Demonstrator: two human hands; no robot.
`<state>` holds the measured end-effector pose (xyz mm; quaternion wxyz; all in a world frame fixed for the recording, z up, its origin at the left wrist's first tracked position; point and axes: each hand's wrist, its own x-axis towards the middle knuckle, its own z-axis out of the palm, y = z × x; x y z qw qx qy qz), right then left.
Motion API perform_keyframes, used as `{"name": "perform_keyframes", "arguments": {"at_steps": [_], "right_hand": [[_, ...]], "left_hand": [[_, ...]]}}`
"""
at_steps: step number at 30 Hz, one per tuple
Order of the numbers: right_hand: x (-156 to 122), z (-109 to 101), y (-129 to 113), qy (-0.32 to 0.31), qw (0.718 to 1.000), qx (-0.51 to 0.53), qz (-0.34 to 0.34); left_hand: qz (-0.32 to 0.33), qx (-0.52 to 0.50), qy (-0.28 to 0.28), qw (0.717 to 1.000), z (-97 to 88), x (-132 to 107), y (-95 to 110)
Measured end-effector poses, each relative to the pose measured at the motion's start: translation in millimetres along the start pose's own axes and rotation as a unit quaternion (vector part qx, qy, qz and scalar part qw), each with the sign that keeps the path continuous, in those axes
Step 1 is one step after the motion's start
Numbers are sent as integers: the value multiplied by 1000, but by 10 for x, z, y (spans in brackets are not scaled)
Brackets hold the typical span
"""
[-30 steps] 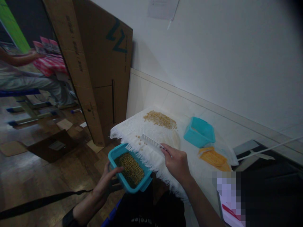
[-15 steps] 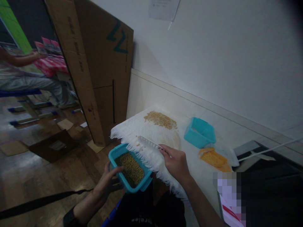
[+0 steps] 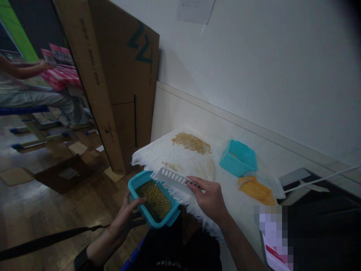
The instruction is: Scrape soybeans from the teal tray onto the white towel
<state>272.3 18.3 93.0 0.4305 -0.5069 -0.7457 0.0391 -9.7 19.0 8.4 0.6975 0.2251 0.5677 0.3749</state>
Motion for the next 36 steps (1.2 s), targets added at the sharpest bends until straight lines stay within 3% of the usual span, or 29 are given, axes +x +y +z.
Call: {"name": "perform_keyframes", "arguments": {"at_steps": [6, 11, 36], "right_hand": [[17, -53, 161, 57, 995, -79, 4], [-2, -48, 279, 52, 991, -127, -1], [-19, -69, 193, 41, 995, -92, -4]], "left_hand": [[-1, -1, -6, 1000, 2, 7, -22], [-2, -7, -9, 1000, 11, 1, -37], [-8, -1, -9, 1000, 11, -1, -30]]}}
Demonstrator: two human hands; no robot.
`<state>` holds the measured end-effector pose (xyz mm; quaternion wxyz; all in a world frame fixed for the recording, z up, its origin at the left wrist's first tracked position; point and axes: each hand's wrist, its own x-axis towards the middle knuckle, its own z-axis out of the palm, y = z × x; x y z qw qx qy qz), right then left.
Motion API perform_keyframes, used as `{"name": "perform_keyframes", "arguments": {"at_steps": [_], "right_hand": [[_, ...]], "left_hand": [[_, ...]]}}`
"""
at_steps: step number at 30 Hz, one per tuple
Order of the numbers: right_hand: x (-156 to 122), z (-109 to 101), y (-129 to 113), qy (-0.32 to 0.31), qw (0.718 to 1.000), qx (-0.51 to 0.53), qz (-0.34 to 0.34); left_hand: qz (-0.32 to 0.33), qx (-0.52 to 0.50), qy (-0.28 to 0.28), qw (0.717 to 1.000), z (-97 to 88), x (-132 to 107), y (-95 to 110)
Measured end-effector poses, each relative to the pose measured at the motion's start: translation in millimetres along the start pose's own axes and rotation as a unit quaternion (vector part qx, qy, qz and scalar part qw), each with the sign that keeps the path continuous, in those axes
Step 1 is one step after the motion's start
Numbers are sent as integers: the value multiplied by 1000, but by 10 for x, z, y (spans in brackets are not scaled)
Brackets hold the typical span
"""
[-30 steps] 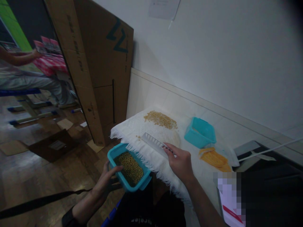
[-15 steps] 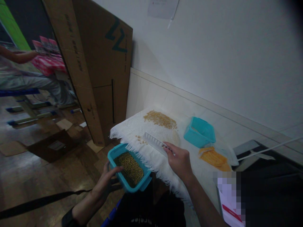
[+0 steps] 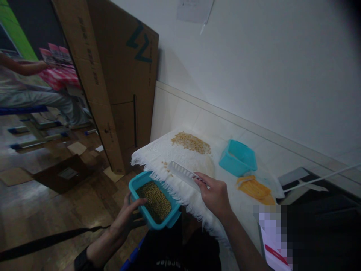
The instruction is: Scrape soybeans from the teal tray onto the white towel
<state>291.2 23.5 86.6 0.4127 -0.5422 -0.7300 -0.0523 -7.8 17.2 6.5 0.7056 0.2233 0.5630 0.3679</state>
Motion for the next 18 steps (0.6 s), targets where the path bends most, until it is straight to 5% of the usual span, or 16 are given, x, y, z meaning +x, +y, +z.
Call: {"name": "perform_keyframes", "arguments": {"at_steps": [18], "right_hand": [[38, 17, -51, -22, 999, 28, -2]], "left_hand": [[2, 7, -8, 1000, 0, -12, 14]]}}
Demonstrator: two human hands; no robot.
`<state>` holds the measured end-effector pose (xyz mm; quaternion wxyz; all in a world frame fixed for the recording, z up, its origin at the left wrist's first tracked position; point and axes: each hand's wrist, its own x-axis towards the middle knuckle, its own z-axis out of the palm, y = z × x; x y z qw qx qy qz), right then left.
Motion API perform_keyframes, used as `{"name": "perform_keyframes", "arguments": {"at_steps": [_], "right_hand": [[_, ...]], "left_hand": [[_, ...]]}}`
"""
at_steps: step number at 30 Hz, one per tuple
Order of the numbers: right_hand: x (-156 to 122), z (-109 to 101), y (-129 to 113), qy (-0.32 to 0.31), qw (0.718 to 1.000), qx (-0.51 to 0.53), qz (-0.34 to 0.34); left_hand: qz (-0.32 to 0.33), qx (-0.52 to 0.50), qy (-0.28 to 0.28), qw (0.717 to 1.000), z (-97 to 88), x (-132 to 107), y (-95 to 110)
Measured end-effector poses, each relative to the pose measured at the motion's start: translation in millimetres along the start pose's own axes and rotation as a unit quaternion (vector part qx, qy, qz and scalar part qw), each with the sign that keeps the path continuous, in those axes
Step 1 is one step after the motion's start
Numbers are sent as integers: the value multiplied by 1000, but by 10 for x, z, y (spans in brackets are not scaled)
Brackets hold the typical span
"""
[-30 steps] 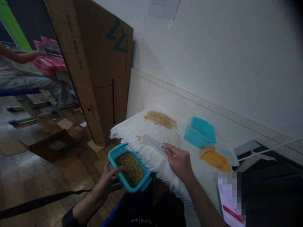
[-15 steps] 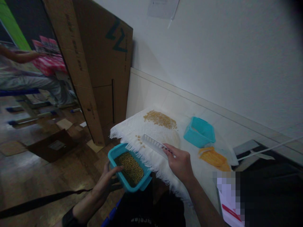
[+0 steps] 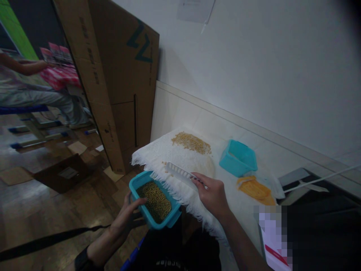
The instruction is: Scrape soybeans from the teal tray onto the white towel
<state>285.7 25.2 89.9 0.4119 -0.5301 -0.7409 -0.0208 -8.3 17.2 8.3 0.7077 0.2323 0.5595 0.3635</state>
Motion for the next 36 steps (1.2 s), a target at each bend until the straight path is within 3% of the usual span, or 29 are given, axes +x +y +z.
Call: {"name": "perform_keyframes", "arguments": {"at_steps": [7, 12, 17, 24, 28, 36], "right_hand": [[10, 5, -78, -4, 999, 37, -8], [35, 15, -97, 3, 997, 61, 45], [209, 113, -106, 27, 996, 2, 88], [497, 362, -253, -55, 984, -102, 137], [564, 440, -308, -88, 980, -113, 141], [519, 470, -248, -56, 989, -85, 108]], "left_hand": [[-5, -5, -6, 1000, -14, 5, 11], [-1, -4, -6, 1000, -37, 24, 1], [4, -4, 3, 1000, -64, 56, 25], [14, -3, 11, 1000, -102, 96, 116], [10, -8, 6, 1000, -121, 111, 153], [5, -12, -2, 1000, -155, 125, 154]]}}
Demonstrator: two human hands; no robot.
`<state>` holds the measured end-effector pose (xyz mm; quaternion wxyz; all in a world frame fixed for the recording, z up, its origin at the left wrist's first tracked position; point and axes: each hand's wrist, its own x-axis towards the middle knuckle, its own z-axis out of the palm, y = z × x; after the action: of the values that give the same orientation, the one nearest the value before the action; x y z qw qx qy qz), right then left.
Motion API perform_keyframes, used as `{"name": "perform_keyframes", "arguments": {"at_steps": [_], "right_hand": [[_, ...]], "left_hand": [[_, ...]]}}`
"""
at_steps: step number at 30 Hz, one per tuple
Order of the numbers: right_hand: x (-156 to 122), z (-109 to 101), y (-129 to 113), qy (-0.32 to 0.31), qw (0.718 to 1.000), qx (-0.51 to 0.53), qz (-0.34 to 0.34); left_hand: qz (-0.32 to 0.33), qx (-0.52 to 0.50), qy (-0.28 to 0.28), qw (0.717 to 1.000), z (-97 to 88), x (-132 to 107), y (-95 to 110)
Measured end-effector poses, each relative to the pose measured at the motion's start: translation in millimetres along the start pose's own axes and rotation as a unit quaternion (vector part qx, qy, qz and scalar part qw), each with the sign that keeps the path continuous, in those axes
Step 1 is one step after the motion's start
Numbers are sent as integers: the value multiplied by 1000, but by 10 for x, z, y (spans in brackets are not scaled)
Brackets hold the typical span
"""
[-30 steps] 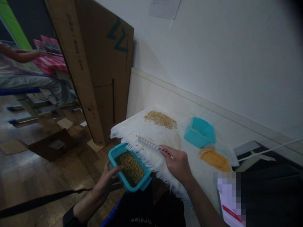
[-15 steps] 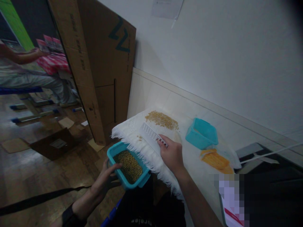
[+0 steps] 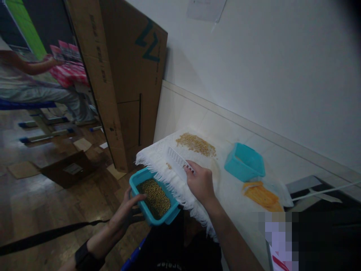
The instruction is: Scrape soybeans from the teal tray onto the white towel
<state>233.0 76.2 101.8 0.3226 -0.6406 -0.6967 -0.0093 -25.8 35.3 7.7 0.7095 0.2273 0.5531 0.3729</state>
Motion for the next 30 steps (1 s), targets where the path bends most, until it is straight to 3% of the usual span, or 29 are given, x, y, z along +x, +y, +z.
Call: {"name": "perform_keyframes", "arguments": {"at_steps": [30], "right_hand": [[11, 32, -40, 8, 999, 30, -21]], "left_hand": [[9, 9, 11, 1000, 32, 9, 26]]}}
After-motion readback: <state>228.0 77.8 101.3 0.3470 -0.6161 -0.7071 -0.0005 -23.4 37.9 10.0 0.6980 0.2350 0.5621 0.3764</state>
